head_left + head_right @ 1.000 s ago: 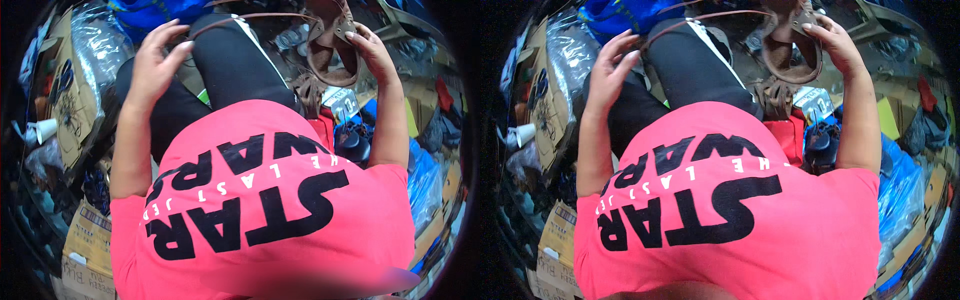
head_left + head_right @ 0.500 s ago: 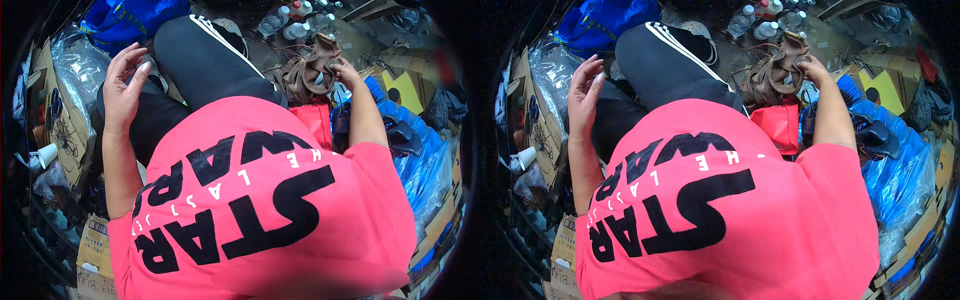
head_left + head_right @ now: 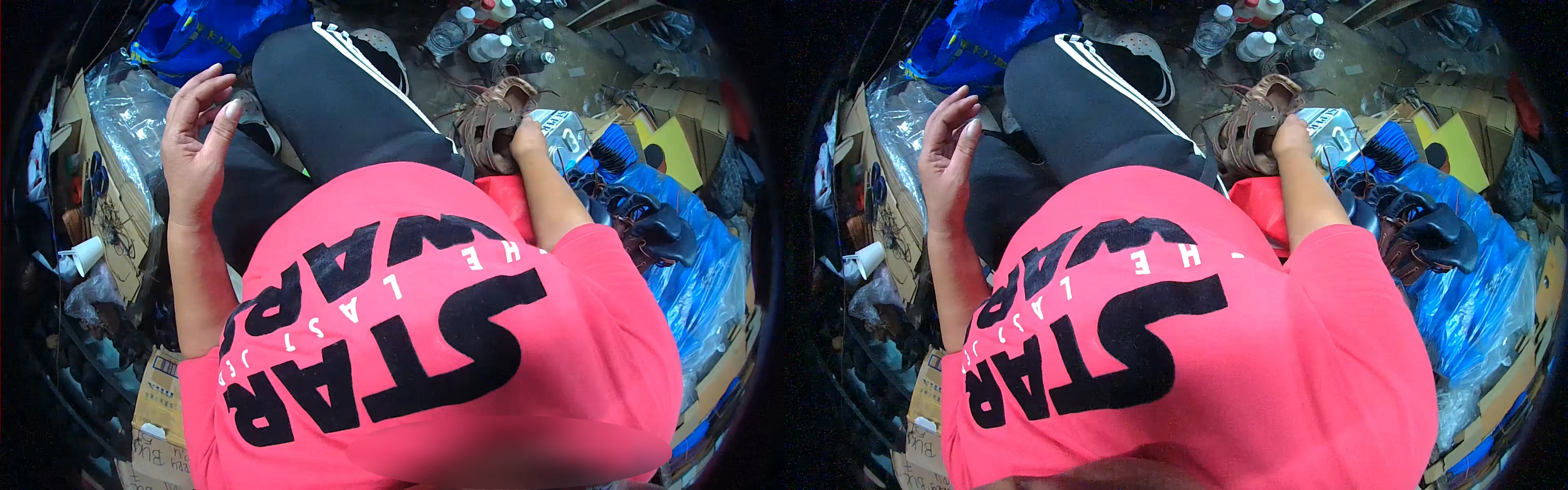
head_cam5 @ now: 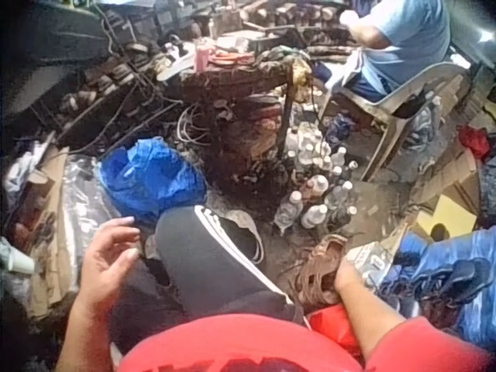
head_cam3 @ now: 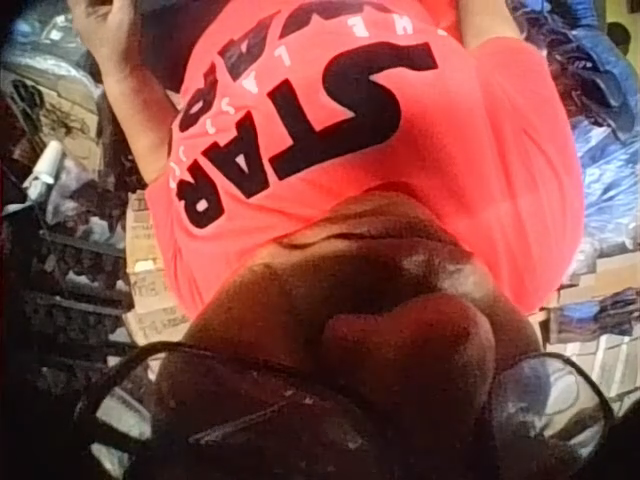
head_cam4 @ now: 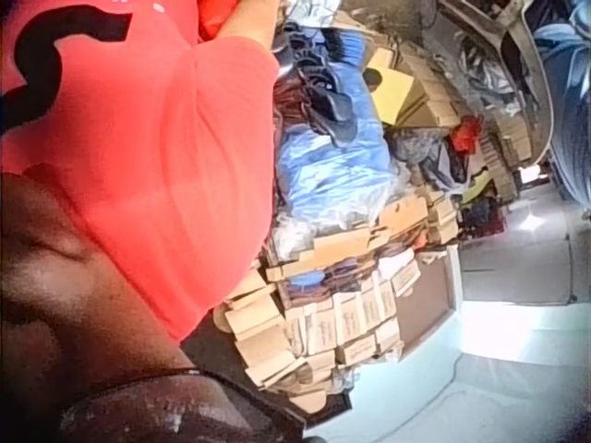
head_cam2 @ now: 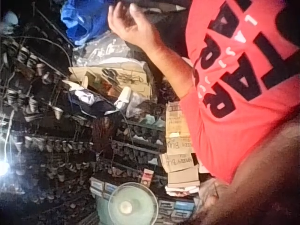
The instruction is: Stitching leather components of a shoe by hand using a needle and thread.
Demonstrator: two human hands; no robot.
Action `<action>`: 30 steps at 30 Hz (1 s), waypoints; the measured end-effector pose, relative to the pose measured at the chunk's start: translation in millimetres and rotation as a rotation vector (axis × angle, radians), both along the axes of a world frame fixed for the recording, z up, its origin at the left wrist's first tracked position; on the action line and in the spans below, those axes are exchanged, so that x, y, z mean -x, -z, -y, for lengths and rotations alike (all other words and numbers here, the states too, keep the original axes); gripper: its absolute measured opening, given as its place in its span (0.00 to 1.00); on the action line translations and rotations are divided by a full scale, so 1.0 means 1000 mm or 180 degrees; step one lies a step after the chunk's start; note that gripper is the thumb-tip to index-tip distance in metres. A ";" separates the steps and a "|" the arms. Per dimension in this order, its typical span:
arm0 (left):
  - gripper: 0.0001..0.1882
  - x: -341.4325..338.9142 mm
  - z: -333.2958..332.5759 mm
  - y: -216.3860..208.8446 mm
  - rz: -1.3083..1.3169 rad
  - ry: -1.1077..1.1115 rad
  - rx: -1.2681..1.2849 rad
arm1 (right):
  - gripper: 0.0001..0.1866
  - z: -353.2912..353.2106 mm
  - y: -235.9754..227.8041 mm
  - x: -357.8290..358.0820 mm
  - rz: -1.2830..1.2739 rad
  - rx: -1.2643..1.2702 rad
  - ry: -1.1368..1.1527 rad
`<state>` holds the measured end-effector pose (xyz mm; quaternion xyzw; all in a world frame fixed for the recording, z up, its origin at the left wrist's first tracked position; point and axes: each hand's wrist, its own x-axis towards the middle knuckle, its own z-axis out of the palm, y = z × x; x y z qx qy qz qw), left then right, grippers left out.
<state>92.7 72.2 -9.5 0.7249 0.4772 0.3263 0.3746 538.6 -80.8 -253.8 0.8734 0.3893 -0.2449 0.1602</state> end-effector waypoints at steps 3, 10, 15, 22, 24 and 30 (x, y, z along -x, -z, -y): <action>0.14 0.001 0.000 -0.005 0.0096 0.0005 -0.0090 | 0.21 0.006 -0.016 0.009 0.0101 -0.0202 -0.0150; 0.13 0.003 0.004 -0.006 0.0221 -0.0056 -0.0105 | 0.30 0.027 -0.025 0.026 -0.1016 -0.0561 -0.0359; 0.13 0.007 0.003 -0.006 0.0262 -0.0004 -0.0168 | 0.34 0.042 -0.016 0.034 -0.1129 0.0357 -0.0680; 0.12 0.012 0.003 -0.009 0.0332 -0.0066 -0.0172 | 0.29 0.001 0.036 0.063 -0.1882 0.0861 -0.0911; 0.12 0.017 0.005 -0.013 0.0275 -0.0154 -0.0237 | 0.29 -0.002 0.045 0.072 -0.1748 0.0945 -0.1245; 0.11 0.038 -0.006 -0.026 0.0081 -0.0309 -0.0496 | 0.27 0.002 0.050 0.077 -0.1463 0.1119 -0.1798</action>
